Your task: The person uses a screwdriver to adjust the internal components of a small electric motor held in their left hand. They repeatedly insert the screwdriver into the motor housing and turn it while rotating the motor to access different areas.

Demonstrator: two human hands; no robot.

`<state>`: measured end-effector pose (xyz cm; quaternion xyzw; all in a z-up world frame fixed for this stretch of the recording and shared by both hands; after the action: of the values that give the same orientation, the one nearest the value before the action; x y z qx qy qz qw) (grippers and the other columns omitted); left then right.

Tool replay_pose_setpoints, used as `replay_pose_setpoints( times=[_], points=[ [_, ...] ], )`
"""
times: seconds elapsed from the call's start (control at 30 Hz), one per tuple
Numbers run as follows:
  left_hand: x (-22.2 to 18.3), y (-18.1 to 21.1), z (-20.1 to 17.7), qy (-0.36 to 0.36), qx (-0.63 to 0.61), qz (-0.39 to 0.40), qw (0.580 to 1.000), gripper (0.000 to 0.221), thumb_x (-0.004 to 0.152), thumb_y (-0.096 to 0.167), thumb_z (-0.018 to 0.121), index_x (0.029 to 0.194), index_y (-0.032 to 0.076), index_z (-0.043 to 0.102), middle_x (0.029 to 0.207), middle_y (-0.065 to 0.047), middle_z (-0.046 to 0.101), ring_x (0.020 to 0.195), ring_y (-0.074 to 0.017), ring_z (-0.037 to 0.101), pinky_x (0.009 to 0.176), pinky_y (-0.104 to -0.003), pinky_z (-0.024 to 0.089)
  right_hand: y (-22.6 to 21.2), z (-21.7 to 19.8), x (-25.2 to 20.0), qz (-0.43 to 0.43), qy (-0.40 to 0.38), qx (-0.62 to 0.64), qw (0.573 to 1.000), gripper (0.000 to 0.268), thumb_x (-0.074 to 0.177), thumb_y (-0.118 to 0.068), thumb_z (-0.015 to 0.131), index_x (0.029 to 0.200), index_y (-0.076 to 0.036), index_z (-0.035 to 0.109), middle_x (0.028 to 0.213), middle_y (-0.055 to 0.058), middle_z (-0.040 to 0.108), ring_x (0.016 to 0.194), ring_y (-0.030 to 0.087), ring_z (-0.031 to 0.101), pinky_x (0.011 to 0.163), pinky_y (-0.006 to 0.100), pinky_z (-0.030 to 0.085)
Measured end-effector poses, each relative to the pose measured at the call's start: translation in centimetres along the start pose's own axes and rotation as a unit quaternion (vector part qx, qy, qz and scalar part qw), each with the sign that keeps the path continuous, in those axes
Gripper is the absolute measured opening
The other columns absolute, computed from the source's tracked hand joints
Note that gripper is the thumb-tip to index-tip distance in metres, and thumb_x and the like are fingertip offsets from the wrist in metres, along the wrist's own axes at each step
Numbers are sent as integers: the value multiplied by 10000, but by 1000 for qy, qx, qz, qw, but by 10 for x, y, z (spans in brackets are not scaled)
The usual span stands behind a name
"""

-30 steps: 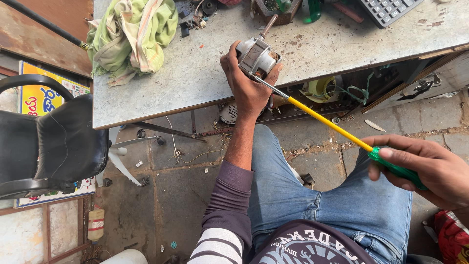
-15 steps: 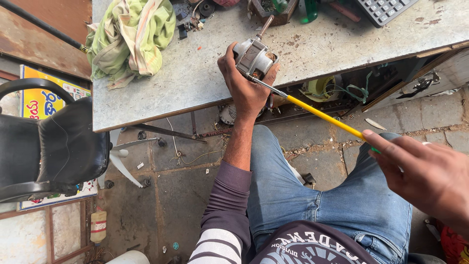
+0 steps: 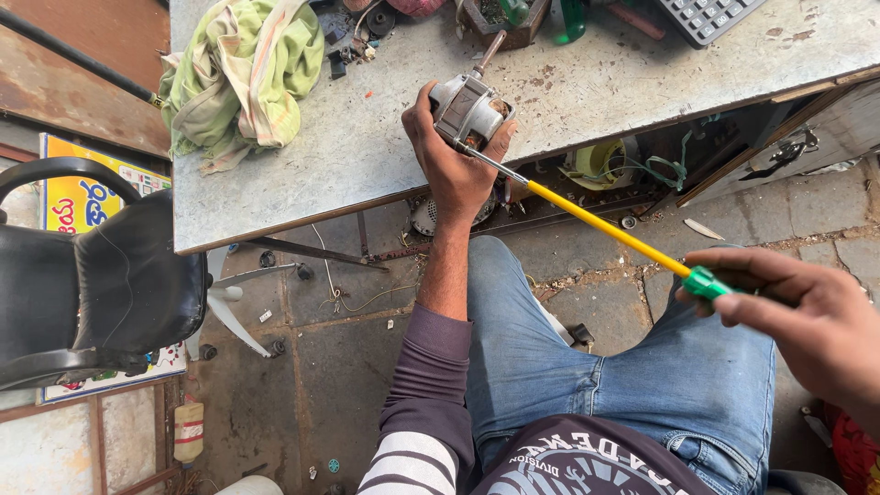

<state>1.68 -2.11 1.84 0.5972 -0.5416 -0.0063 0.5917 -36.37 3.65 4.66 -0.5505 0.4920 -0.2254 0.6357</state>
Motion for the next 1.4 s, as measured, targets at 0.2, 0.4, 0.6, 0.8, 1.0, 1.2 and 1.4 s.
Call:
replay_pose_setpoints(
  times=[0.2, 0.4, 0.6, 0.8, 1.0, 1.2, 1.4],
  points=[
    [0, 1, 0, 4, -3, 8, 1000, 971, 848, 420, 899, 1537, 45, 328, 1286, -118, 412, 1247, -248, 503, 1050, -440, 525, 21, -4, 16, 94, -97, 208, 969, 516, 1006, -173, 559, 1419, 134, 588, 1108, 261, 760, 685, 201, 619, 527, 307, 484],
    [-1, 0, 0, 3, 10, 20, 1000, 989, 830, 428, 904, 1530, 39, 323, 1248, -112, 415, 1207, -247, 488, 1022, -446, 506, 25, 2, 21, 142, -89, 150, 974, 444, 1037, -198, 568, 1439, -13, 602, 840, 148, 666, 511, 108, 415, 425, 235, 341],
    [-1, 1, 2, 3, 7, 17, 1000, 984, 833, 425, 903, 1529, 38, 324, 1260, -113, 418, 1225, -252, 480, 1029, -446, 503, 18, 9, 12, 148, -4, 72, 986, 434, 944, -166, 602, 1347, -31, 693, 784, 68, 628, 616, 76, 515, 491, 224, 388],
    [-1, -1, 2, 3, 5, 12, 1000, 988, 842, 425, 897, 1538, 34, 316, 1271, -115, 404, 1244, -250, 473, 1029, -444, 521, -23, 20, -10, -317, 105, -595, 732, 491, 882, -250, 738, 1369, -250, 674, 858, 2, 693, 575, 148, 565, 541, 339, 474],
    [-1, 1, 0, 8, 9, 10, 1000, 978, 837, 394, 907, 1531, 27, 325, 1266, -116, 416, 1218, -249, 479, 1040, -447, 495, -48, 25, -17, -428, 98, -677, 591, 605, 820, -106, 732, 1410, -202, 637, 912, 62, 774, 538, 127, 639, 461, 310, 461],
    [3, 10, 0, 20, 1, 13, 1000, 937, 795, 321, 920, 1491, 13, 374, 1231, -132, 453, 1187, -282, 493, 1022, -471, 462, -59, 30, -24, -286, 169, -545, 770, 467, 842, -291, 701, 1252, -68, 688, 845, 78, 724, 658, 234, 637, 618, 400, 484],
    [3, 17, -3, 28, 10, 21, 999, 917, 807, 309, 921, 1482, 3, 380, 1228, -146, 460, 1189, -303, 497, 1023, -481, 456, -63, 22, -14, -193, 95, -371, 903, 348, 914, -304, 608, 1170, -85, 694, 830, 120, 734, 641, 266, 704, 573, 416, 532]
  ],
)
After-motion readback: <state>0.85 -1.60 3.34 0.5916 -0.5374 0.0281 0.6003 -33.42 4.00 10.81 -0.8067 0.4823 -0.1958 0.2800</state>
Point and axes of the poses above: each hand's wrist, its own x-axis towards the middle knuckle, its own z-axis out of the palm, y = z × x, the point moved 3 cm from there along x, towards the middle knuckle
